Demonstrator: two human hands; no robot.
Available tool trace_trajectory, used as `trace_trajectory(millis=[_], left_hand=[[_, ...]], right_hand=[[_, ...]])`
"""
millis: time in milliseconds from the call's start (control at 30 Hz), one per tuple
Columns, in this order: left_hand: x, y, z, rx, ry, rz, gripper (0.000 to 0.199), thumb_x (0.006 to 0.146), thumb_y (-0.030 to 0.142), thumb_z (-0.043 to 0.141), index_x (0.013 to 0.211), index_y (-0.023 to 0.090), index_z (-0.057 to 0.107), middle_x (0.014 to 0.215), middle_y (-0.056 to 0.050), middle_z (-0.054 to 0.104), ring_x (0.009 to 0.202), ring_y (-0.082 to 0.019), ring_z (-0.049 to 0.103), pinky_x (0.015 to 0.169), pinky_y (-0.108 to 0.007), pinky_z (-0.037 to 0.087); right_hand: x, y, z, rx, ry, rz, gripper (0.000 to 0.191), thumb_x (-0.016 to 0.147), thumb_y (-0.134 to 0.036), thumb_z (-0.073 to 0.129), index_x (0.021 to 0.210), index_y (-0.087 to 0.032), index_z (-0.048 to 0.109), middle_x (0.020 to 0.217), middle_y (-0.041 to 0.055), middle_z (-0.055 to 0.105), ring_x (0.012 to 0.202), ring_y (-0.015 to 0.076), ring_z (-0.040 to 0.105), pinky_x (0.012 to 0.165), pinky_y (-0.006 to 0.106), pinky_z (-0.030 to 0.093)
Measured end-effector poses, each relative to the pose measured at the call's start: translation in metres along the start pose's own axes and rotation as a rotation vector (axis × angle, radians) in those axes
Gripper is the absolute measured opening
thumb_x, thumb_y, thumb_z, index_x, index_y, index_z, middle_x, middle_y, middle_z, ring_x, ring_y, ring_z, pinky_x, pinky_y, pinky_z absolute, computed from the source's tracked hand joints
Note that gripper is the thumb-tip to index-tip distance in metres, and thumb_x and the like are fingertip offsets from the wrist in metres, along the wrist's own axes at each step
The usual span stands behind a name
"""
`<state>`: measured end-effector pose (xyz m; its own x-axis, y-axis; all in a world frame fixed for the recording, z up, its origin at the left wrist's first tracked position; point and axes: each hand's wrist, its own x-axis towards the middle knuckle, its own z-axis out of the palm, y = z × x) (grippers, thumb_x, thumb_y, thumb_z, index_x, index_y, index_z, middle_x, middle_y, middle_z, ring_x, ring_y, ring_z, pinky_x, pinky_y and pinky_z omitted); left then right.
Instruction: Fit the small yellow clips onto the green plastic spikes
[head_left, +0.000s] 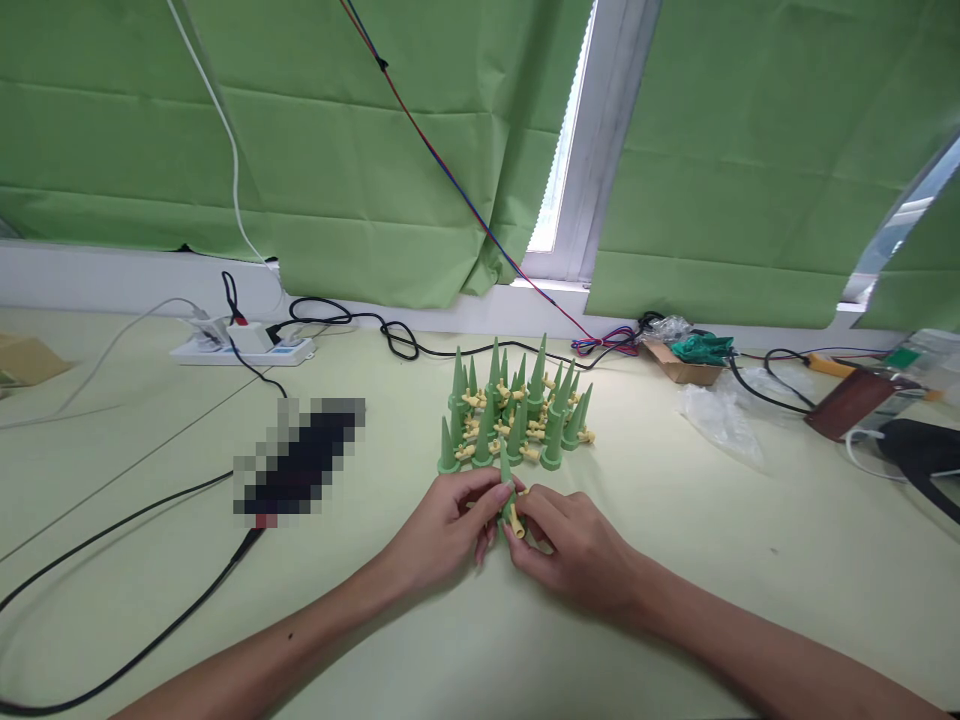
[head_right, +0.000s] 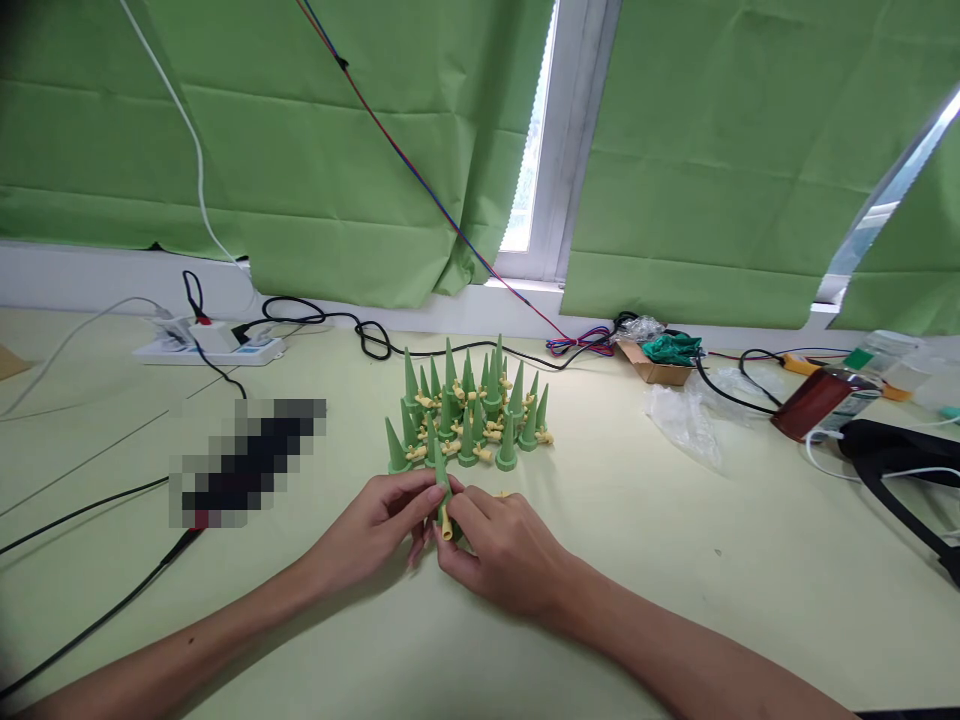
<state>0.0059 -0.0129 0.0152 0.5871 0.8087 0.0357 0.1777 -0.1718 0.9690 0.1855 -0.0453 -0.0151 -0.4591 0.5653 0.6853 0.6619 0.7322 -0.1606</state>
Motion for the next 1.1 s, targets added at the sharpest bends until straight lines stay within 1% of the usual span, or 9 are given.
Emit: trace_trajectory(millis=[200,267,333,400,467,600,733,867,1100], left_hand=[[0.001,0.001,-0.001,0.025,0.003,-0.002,0.037,0.096,0.047,0.046,0.077,0.016,0.053,0.059,0.004,0.048,0.048,-0.01,0.047,0.048,-0.023,0.038],[0.001,0.001,-0.002,0.043,0.019,0.005,0.036,0.096,0.047,0.047,0.078,0.017,0.053,0.059,0.005,0.047,0.048,-0.01,0.046,0.048,-0.023,0.037],[0.001,0.001,-0.003,0.077,0.061,0.024,0.034,0.096,0.046,0.047,0.08,0.017,0.054,0.061,0.005,0.047,0.049,-0.009,0.044,0.048,-0.022,0.035],[0.0,0.0,-0.005,0.144,0.125,0.056,0.033,0.096,0.045,0.047,0.083,0.017,0.056,0.064,0.004,0.048,0.051,-0.009,0.042,0.048,-0.022,0.035],[-0.001,-0.001,-0.007,0.241,0.178,0.091,0.031,0.097,0.043,0.047,0.084,0.017,0.059,0.067,0.003,0.049,0.055,-0.01,0.042,0.05,-0.022,0.035],[-0.001,-0.003,-0.009,0.432,0.209,0.125,0.029,0.098,0.04,0.045,0.087,0.017,0.059,0.073,0.001,0.055,0.063,-0.012,0.046,0.054,-0.022,0.038],[0.0,-0.008,-0.009,0.561,0.208,0.166,0.023,0.098,0.037,0.044,0.091,0.019,0.055,0.077,0.0,0.058,0.066,-0.014,0.051,0.057,-0.023,0.041],[0.001,-0.012,-0.009,0.603,0.21,0.161,0.021,0.099,0.036,0.043,0.088,0.02,0.052,0.078,0.0,0.057,0.068,-0.015,0.052,0.057,-0.023,0.041],[0.001,-0.014,-0.009,0.581,0.213,0.148,0.022,0.098,0.036,0.043,0.086,0.02,0.052,0.076,-0.001,0.056,0.065,-0.016,0.052,0.057,-0.025,0.043]], right_hand=[[0.0,0.0,-0.002,0.018,-0.039,0.022,0.014,0.094,-0.017,0.047,0.08,-0.02,0.048,0.066,-0.0021,0.052,0.054,0.0107,0.043,0.049,0.025,0.026],[0.0,0.001,-0.005,0.03,-0.058,0.028,0.009,0.094,-0.018,0.049,0.085,-0.019,0.05,0.068,-0.0019,0.054,0.055,0.011,0.045,0.05,0.025,0.028],[0.0,0.003,-0.008,0.064,-0.072,0.035,0.002,0.093,-0.02,0.052,0.094,-0.018,0.053,0.07,-0.0018,0.055,0.057,0.0113,0.047,0.052,0.025,0.03],[0.0,0.006,-0.013,0.12,-0.089,0.061,0.013,0.09,-0.021,0.054,0.103,-0.018,0.053,0.072,-0.0019,0.056,0.059,0.0116,0.049,0.054,0.024,0.033],[0.0,0.011,-0.017,0.164,-0.103,0.109,0.019,0.088,-0.019,0.054,0.106,-0.019,0.053,0.072,-0.0022,0.056,0.059,0.0116,0.05,0.055,0.024,0.034],[0.001,0.019,-0.021,0.171,-0.113,0.174,0.017,0.086,-0.013,0.05,0.101,-0.019,0.054,0.071,-0.0017,0.055,0.057,0.0117,0.047,0.054,0.025,0.034],[0.004,0.022,-0.02,0.117,-0.193,0.208,0.016,0.086,-0.01,0.048,0.097,-0.018,0.056,0.079,0.0012,0.059,0.061,0.0129,0.051,0.057,0.026,0.034],[0.004,0.023,-0.019,0.035,-0.253,0.248,0.016,0.087,-0.01,0.048,0.097,-0.019,0.056,0.083,0.0022,0.061,0.064,0.0143,0.054,0.058,0.026,0.035],[0.003,0.031,-0.026,-0.104,-0.312,0.319,0.017,0.083,-0.011,0.05,0.096,-0.019,0.058,0.087,0.0037,0.063,0.065,0.0157,0.056,0.057,0.027,0.034]])
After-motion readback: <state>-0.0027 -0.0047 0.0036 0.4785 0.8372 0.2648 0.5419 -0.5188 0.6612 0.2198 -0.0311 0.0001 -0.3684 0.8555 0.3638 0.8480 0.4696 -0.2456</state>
